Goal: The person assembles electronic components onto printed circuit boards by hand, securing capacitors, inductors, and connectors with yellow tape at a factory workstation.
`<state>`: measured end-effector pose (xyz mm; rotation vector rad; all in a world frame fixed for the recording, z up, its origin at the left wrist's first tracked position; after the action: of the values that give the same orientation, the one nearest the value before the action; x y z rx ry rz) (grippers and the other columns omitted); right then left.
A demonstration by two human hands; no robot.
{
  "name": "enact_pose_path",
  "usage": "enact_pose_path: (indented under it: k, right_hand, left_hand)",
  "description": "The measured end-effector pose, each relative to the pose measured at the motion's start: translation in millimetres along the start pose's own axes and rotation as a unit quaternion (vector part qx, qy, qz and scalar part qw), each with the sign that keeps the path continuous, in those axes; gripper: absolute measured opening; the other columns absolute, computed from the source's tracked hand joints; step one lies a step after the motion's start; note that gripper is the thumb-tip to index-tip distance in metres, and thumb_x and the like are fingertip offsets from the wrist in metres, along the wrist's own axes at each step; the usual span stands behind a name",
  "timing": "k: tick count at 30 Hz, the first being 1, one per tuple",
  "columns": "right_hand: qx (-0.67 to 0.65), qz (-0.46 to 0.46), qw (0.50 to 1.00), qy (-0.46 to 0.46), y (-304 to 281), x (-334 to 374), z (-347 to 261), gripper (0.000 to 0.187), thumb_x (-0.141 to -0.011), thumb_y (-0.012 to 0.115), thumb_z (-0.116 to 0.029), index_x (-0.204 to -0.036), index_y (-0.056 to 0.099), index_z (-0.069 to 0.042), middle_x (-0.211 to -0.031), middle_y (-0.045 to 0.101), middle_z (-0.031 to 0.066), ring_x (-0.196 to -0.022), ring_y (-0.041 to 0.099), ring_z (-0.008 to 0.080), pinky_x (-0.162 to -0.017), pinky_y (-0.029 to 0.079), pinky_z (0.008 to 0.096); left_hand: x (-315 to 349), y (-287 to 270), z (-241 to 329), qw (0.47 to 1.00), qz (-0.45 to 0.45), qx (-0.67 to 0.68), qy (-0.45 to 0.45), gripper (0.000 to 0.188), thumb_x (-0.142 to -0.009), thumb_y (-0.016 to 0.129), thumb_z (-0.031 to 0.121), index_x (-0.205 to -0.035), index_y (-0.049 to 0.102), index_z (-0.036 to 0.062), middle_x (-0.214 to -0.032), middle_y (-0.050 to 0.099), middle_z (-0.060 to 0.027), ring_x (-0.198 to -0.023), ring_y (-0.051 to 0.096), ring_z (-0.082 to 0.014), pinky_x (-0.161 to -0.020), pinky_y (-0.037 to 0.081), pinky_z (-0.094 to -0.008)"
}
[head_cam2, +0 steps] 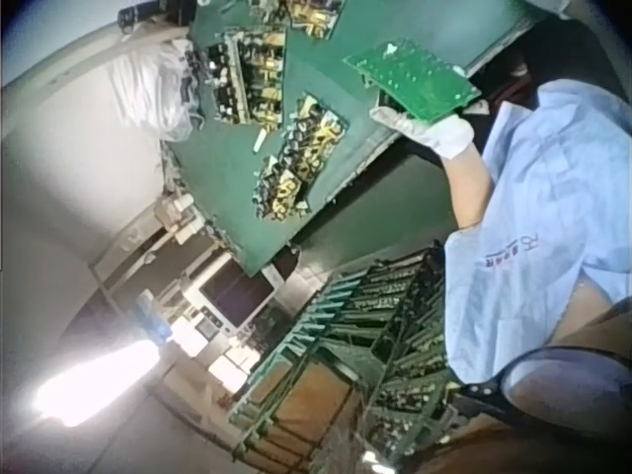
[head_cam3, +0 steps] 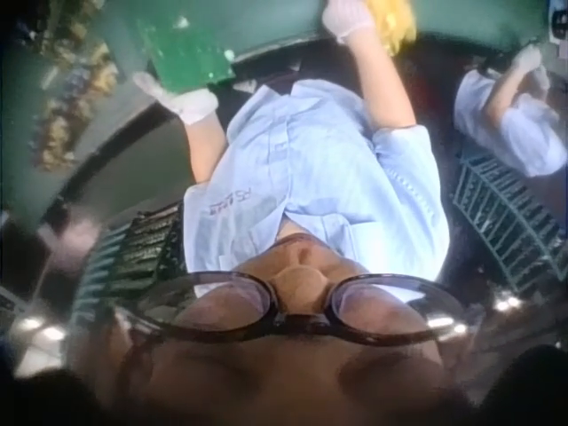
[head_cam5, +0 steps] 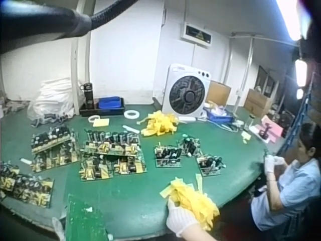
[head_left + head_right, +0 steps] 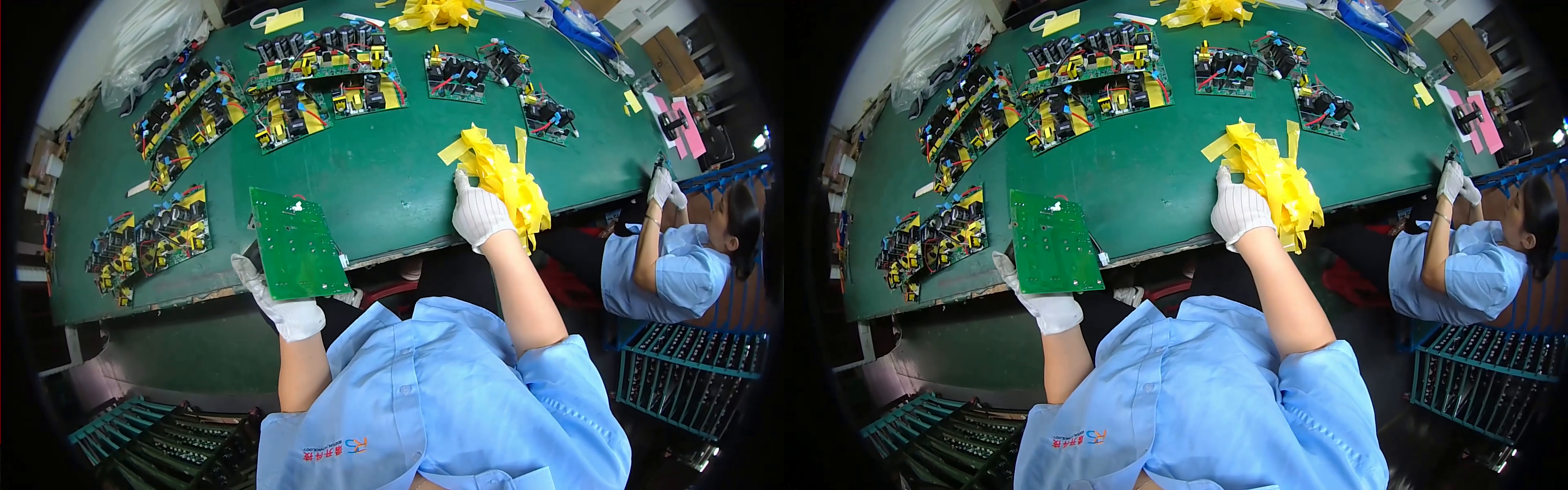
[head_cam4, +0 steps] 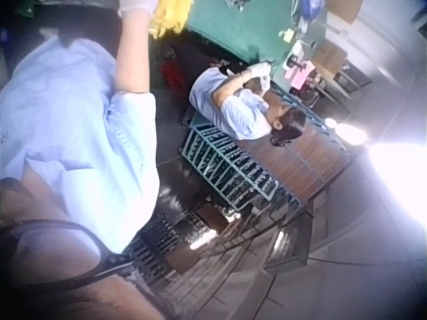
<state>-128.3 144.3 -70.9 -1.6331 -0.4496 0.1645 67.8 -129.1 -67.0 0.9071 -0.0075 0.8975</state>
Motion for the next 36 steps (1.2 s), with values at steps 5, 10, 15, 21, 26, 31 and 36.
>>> enact_pose_path:
  k: [5, 10, 15, 21, 26, 31, 36]
  right_hand:
    - [-0.028, -0.019, 0.999, -0.021, 12, 16, -9, 0.046, -0.092, 0.042, -0.011, -0.133, 0.045, 0.011, -0.082, 0.068, 0.0251, -0.074, 0.068, 0.0393, -0.071, 0.054, 0.0479]
    - [-0.174, 0.095, 0.978, -0.072, 2, 54, -22, 0.036, -0.093, 0.051, -0.008, -0.128, 0.051, 0.001, -0.090, 0.068, 0.0189, -0.074, 0.066, 0.0380, -0.067, 0.054, 0.0473]
    - [-0.240, 0.176, 0.947, -0.117, 13, 78, -32, 0.051, -0.091, 0.055, -0.012, -0.140, 0.044, -0.002, -0.091, 0.061, 0.0181, -0.073, 0.064, 0.0360, -0.061, 0.054, 0.0445]
    - [-0.293, 0.209, 0.924, -0.127, 25, 86, -9, 0.050, -0.091, 0.056, -0.017, -0.138, 0.045, -0.003, -0.089, 0.059, 0.0151, -0.071, 0.064, 0.0332, -0.057, 0.053, 0.0454]
    - [-0.299, 0.211, 0.900, -0.236, 42, 77, -32, 0.028, -0.089, 0.053, -0.017, -0.113, 0.054, -0.003, -0.081, 0.061, 0.0120, -0.062, 0.064, 0.0296, -0.051, 0.051, 0.0468]
    - [-0.296, 0.190, 0.901, -0.254, 67, 79, -37, 0.019, -0.089, 0.055, -0.020, -0.094, 0.065, -0.005, -0.079, 0.065, 0.0145, -0.063, 0.065, 0.0285, -0.048, 0.049, 0.0469]
    - [-0.432, 0.172, 0.819, -0.336, 124, 73, -60, 0.039, -0.092, 0.054, -0.033, -0.117, 0.064, -0.005, -0.108, 0.068, 0.0179, -0.088, 0.069, 0.0346, -0.075, 0.056, 0.0478]
  left_hand:
    - [-13, -17, 0, 0.997, -0.026, 0.067, -0.032, 0.067, -0.097, 0.043, 0.064, -0.140, 0.051, 0.0128, -0.134, 0.057, -0.0112, -0.117, 0.057, -0.0279, -0.099, 0.048, -0.0443]
    - [-15, 20, 4, 0.980, -0.155, 0.115, -0.055, 0.051, -0.100, 0.044, 0.051, -0.129, 0.060, 0.0110, -0.125, 0.063, -0.0104, -0.111, 0.061, -0.0298, -0.092, 0.052, -0.0487]
    - [8, 83, -3, 0.975, -0.160, 0.102, -0.116, 0.037, -0.100, 0.050, 0.037, -0.122, 0.062, 0.0097, -0.122, 0.065, -0.0111, -0.107, 0.063, -0.0294, -0.091, 0.053, -0.0474]
    - [59, 222, -77, 0.925, -0.324, -0.188, -0.060, 0.039, -0.093, 0.061, 0.009, -0.130, 0.051, 0.0086, -0.119, 0.064, -0.0088, -0.104, 0.065, -0.0217, -0.086, 0.055, -0.0370]
    - [164, 376, -161, 0.598, -0.649, -0.353, 0.310, 0.051, -0.075, 0.069, -0.002, -0.123, 0.055, 0.0025, -0.109, 0.065, -0.0162, -0.095, 0.067, -0.0312, -0.086, 0.053, -0.0408]
    - [199, 446, -318, 0.542, -0.641, -0.405, 0.362, 0.036, -0.075, 0.064, 0.007, -0.110, 0.060, 0.0019, -0.099, 0.066, -0.0210, -0.092, 0.066, -0.0390, -0.083, 0.053, -0.0469]
    - [191, 480, -447, 0.498, -0.580, -0.533, 0.362, 0.033, -0.077, 0.064, 0.016, -0.107, 0.061, 0.0016, -0.095, 0.066, -0.0225, -0.088, 0.066, -0.0397, -0.082, 0.053, -0.0482]
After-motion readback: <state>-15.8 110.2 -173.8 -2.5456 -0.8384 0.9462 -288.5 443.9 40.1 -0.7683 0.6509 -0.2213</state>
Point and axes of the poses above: each hand's wrist, its own x-axis away from the middle knuckle, its own y-axis out of the palm, z = x × y, the point moved 9 cm from there along -x, towards the middle knuckle
